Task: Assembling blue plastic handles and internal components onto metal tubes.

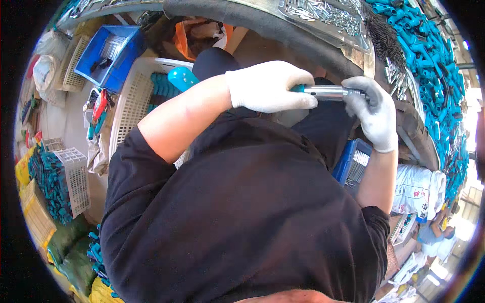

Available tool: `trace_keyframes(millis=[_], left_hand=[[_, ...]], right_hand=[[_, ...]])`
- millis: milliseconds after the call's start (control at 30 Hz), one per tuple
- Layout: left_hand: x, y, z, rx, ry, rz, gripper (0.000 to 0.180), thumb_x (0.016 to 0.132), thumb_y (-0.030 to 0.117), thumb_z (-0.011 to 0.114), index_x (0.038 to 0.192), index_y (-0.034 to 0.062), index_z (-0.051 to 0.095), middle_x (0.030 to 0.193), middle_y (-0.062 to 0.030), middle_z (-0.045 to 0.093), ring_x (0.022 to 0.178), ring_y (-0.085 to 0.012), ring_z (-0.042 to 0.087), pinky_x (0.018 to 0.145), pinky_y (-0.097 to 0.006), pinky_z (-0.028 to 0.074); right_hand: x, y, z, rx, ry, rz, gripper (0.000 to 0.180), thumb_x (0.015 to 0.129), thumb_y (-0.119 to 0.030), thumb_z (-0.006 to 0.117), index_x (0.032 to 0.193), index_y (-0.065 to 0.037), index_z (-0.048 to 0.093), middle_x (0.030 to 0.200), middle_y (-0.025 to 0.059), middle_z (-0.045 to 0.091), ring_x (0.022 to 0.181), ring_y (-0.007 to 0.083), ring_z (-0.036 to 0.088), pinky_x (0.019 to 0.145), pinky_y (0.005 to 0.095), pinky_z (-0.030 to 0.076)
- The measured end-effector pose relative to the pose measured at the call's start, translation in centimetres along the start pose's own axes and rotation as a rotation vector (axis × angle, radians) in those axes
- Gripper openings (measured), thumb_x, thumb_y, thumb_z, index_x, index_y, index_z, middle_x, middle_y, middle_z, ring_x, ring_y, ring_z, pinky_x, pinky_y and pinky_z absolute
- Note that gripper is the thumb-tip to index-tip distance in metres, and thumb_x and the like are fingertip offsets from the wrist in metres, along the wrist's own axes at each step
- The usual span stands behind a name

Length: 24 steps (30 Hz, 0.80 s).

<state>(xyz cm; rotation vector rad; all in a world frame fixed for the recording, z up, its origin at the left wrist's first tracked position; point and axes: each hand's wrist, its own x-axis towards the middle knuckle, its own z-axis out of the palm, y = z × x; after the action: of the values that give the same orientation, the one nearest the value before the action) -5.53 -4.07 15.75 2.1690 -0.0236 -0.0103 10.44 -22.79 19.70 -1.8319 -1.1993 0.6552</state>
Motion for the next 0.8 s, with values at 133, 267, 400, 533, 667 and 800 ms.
trace_keyframes(millis=[133, 267, 400, 533, 667, 800], left_hand=[[-0.3, -0.9, 1.2, 0.341, 0.230, 0.141, 0.042, 0.087, 0.037, 0.058, 0.108, 0.0006, 0.060, 0.087, -0.0227, 0.063, 0.084, -0.0365, 0.062, 0.075, -0.041, 0.048], [-0.7, -1.1, 0.0, 0.163, 0.095, 0.021, 0.044, 0.087, 0.040, 0.058, 0.107, 0.0011, 0.060, 0.089, -0.0215, 0.063, 0.085, -0.0369, 0.062, 0.075, -0.042, 0.048], [-0.6, -1.8, 0.3, 0.087, 0.081, 0.005, 0.045, 0.087, 0.043, 0.057, 0.106, 0.0023, 0.060, 0.090, -0.0209, 0.063, 0.087, -0.0379, 0.061, 0.076, -0.043, 0.048], [-0.8, -2.6, 0.8, 0.258, 0.275, 0.094, 0.042, 0.087, 0.042, 0.057, 0.105, 0.0037, 0.059, 0.087, -0.0196, 0.062, 0.085, -0.0378, 0.061, 0.075, -0.044, 0.048], [-1.1, -3.0, 0.0, 0.011, 0.040, 0.029, 0.044, 0.088, 0.043, 0.056, 0.101, 0.0019, 0.061, 0.086, -0.0183, 0.063, 0.079, -0.0316, 0.062, 0.073, -0.041, 0.049], [-1.5, -3.3, -0.1, -0.467, -0.283, -0.107, 0.050, 0.091, 0.049, 0.053, 0.100, 0.0006, 0.061, 0.076, -0.0088, 0.062, 0.062, -0.0155, 0.058, 0.058, -0.031, 0.048]], right_hand=[[1.0, -0.7, 0.4, -0.016, 0.002, 0.294, 0.017, 0.086, -0.006, 0.064, 0.101, 0.000, 0.063, 0.085, 0.0042, 0.061, 0.065, 0.0082, 0.056, 0.059, 0.0226, 0.046], [0.7, 0.9, 1.2, -0.030, 0.038, -0.186, 0.025, 0.081, -0.003, 0.068, 0.105, 0.000, 0.062, 0.107, 0.0092, 0.059, 0.066, 0.0087, 0.056, 0.062, 0.0249, 0.049], [1.5, -0.6, 0.9, -0.086, -0.086, 0.142, 0.023, 0.087, -0.007, 0.064, 0.109, -0.001, 0.061, 0.086, 0.0035, 0.061, 0.065, 0.0062, 0.053, 0.058, 0.0219, 0.044], [2.3, -0.6, 1.5, 0.002, -0.017, 0.186, 0.021, 0.088, -0.008, 0.062, 0.107, -0.001, 0.061, 0.079, 0.0012, 0.059, 0.063, 0.0057, 0.052, 0.056, 0.0213, 0.043], [1.6, 0.0, 2.1, -0.025, -0.086, 0.037, 0.023, 0.082, -0.001, 0.065, 0.105, -0.001, 0.061, 0.085, 0.0044, 0.061, 0.076, 0.0106, 0.057, 0.069, 0.0252, 0.048], [0.5, -0.2, 2.5, -0.119, -0.101, -0.072, 0.022, 0.080, -0.001, 0.067, 0.101, -0.001, 0.064, 0.085, 0.0070, 0.064, 0.076, 0.0137, 0.060, 0.072, 0.0267, 0.049]])
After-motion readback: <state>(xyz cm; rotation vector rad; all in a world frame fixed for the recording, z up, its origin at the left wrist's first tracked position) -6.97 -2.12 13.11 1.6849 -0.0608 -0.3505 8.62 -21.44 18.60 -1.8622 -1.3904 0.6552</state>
